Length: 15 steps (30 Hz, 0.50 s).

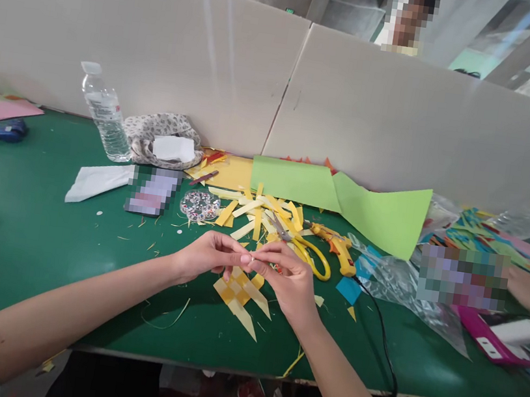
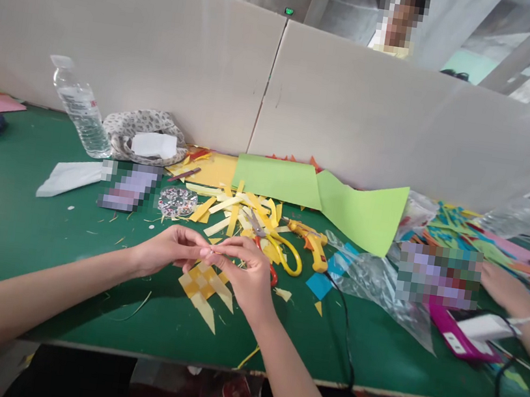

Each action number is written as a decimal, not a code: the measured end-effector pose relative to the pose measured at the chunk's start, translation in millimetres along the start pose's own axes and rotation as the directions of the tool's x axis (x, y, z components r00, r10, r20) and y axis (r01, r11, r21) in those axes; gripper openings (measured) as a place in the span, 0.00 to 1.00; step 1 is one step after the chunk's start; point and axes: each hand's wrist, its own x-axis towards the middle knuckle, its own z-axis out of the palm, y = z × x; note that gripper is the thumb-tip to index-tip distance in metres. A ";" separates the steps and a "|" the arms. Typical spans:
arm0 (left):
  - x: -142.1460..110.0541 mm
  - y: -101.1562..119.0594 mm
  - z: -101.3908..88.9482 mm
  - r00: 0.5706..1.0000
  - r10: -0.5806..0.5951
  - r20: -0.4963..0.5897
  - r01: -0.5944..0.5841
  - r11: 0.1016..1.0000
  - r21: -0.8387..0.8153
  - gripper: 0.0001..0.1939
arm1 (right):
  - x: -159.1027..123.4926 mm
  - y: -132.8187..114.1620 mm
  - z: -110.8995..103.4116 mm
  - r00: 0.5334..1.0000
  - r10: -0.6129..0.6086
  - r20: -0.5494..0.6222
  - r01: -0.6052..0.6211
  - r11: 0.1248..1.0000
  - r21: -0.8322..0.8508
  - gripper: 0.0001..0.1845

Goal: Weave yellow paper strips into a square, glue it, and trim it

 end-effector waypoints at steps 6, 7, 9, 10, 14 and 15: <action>-0.9 1.2 0.1 1.000 0.012 -0.004 -0.012 1.000 0.010 0.12 | 0.3 -2.4 0.0 1.000 -0.018 -0.010 0.017 1.000 -0.020 0.02; -1.0 1.2 0.2 1.000 0.009 -0.003 -0.009 1.000 0.010 0.12 | 0.3 -2.2 0.0 1.000 -0.019 -0.010 0.018 0.999 -0.027 0.02; -1.0 1.4 0.4 1.000 0.004 -0.005 -0.004 1.000 0.011 0.12 | 0.1 -1.8 0.1 1.000 -0.030 -0.009 0.030 0.999 -0.038 0.02; -1.1 1.6 0.6 1.000 0.003 -0.007 -0.003 1.000 0.012 0.12 | 0.0 -1.7 0.0 0.999 -0.038 -0.008 0.038 0.998 -0.040 0.02; -1.6 3.6 1.7 1.000 0.006 -0.003 -0.006 0.998 0.058 0.12 | 0.4 -4.1 -1.6 0.998 -0.069 -0.014 0.067 0.994 -0.089 0.03; -1.6 4.0 1.8 1.000 0.008 -0.001 -0.008 0.997 0.081 0.12 | 0.9 -5.2 -2.4 0.996 -0.086 -0.009 0.084 0.989 -0.121 0.03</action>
